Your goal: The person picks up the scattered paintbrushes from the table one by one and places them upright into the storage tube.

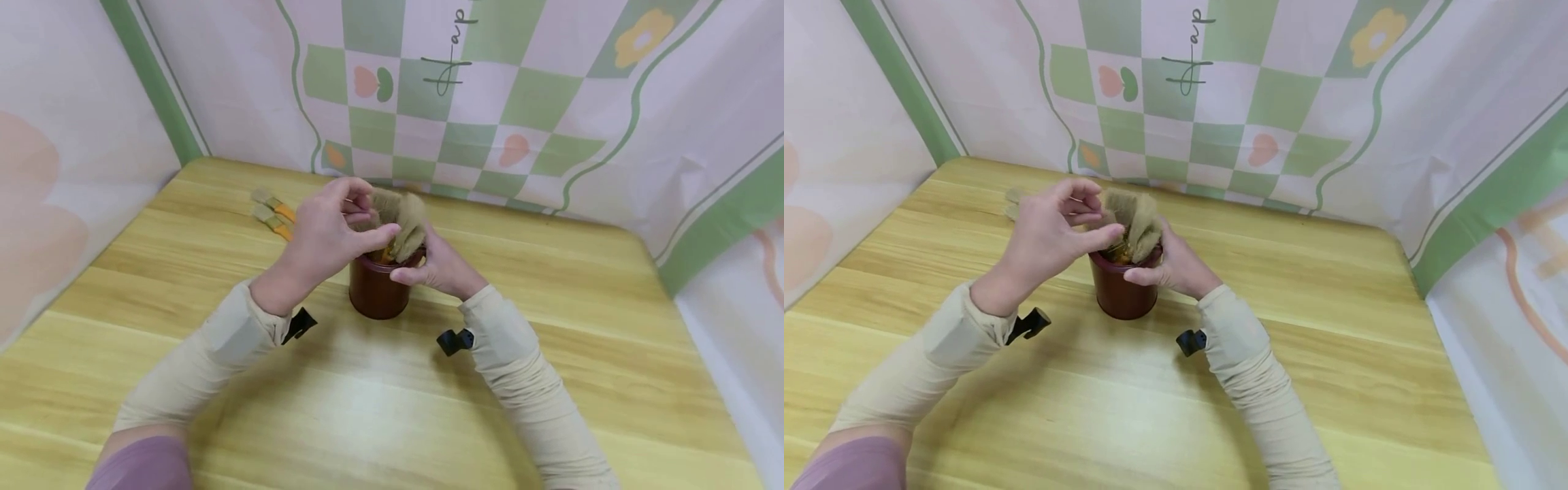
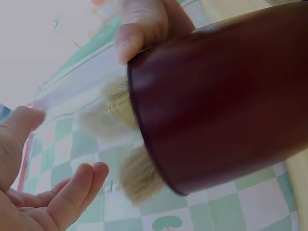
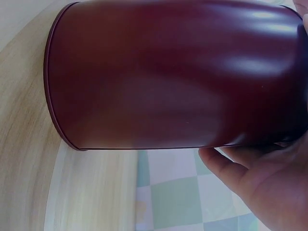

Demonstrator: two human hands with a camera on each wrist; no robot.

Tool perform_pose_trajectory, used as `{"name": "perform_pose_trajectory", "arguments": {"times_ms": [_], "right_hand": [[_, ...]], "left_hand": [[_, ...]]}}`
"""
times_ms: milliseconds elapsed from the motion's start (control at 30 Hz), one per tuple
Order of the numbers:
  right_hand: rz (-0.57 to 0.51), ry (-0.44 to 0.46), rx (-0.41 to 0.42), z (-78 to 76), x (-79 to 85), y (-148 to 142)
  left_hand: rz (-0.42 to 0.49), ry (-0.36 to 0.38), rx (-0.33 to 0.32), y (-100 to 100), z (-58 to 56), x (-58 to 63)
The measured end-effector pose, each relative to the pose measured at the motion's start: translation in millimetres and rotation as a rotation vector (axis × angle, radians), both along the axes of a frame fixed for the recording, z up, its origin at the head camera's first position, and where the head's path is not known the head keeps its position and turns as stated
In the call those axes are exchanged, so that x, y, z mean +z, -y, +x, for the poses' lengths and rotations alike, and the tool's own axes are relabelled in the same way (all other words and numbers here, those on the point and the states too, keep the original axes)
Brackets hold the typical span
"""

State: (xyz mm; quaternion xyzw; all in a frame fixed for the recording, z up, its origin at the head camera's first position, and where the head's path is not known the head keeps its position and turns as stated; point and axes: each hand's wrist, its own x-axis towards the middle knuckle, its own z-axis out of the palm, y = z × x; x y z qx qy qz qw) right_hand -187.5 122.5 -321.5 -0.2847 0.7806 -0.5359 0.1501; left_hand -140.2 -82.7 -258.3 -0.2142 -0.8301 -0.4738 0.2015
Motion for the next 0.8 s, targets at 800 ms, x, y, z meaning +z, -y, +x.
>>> {"name": "perform_pose_trajectory", "arguments": {"times_ms": [800], "right_hand": [[0.079,0.047,-0.08,1.9,6.8,0.3]], "left_hand": [[-0.285,0.413,0.445,69.3,-58.7,-48.7]]}}
